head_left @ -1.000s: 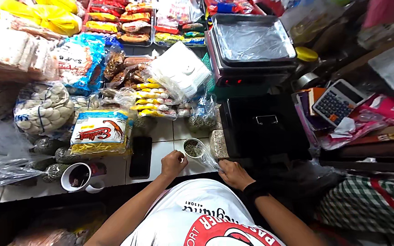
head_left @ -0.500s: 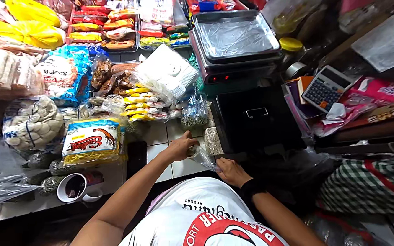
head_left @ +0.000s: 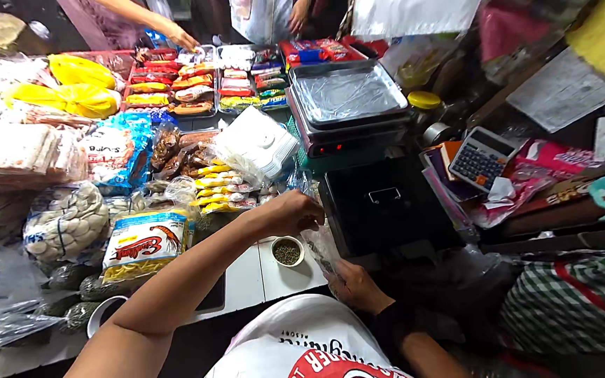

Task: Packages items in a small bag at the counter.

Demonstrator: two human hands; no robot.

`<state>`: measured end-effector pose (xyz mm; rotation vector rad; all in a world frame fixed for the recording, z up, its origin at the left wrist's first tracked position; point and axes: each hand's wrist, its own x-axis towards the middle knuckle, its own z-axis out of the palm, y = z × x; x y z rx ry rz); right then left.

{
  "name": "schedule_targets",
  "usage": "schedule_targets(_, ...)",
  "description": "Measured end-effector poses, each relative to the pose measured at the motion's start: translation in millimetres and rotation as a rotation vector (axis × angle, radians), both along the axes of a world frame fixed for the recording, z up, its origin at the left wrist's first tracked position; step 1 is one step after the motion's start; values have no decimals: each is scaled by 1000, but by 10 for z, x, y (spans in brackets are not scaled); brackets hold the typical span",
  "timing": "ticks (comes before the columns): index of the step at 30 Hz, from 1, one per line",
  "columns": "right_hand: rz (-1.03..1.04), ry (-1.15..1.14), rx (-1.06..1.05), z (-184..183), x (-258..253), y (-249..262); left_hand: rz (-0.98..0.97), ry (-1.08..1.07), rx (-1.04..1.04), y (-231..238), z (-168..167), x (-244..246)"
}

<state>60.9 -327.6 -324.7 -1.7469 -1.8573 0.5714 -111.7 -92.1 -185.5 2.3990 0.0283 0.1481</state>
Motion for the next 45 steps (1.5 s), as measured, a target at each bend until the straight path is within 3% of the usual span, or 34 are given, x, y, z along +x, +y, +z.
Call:
schedule_targets(5, -45, 172, 220, 302, -42, 187, -133, -224, 220, -109, 808, 231)
schedule_targets(10, -146, 332, 231, 841, -39, 283, -253, -225, 312, -240, 1480, 462)
schedule_targets(14, -180, 399, 286, 1019, 123, 251, -301, -174, 411, -67, 1939, 670)
schedule_targets(16, -278, 382, 292, 1037, 246, 151, -216, -137, 471, 94, 2192, 795)
schedule_targets(18, -378, 395, 295, 993, 380, 12, 6, -26, 475, 280, 2479, 939)
schedule_targets(21, -506, 405, 266, 855, 550, -276, 336, 29, 304, 654, 2707, 1275)
schedule_targets(25, -665, 346, 204, 612, 640, -705, 544, -225, -131, 1244, 2628, 1825)
schedule_targets(27, -732, 335, 148, 551, 623, -891, 622, -315, -199, 1494, 2475, 2075)
schedule_targets(34, -824, 383, -84, 391, 616, -1221, 672, -259, 15, 1925, 1499, 2144)
schedule_targets(38, -883, 389, -161, 283, 506, -1232, 708, -167, 90, 1984, 889, 1872)
schedule_targets(45, -885, 368, -199, 1, 379, -1131, 662, -67, 104, 1878, 231, 1270)
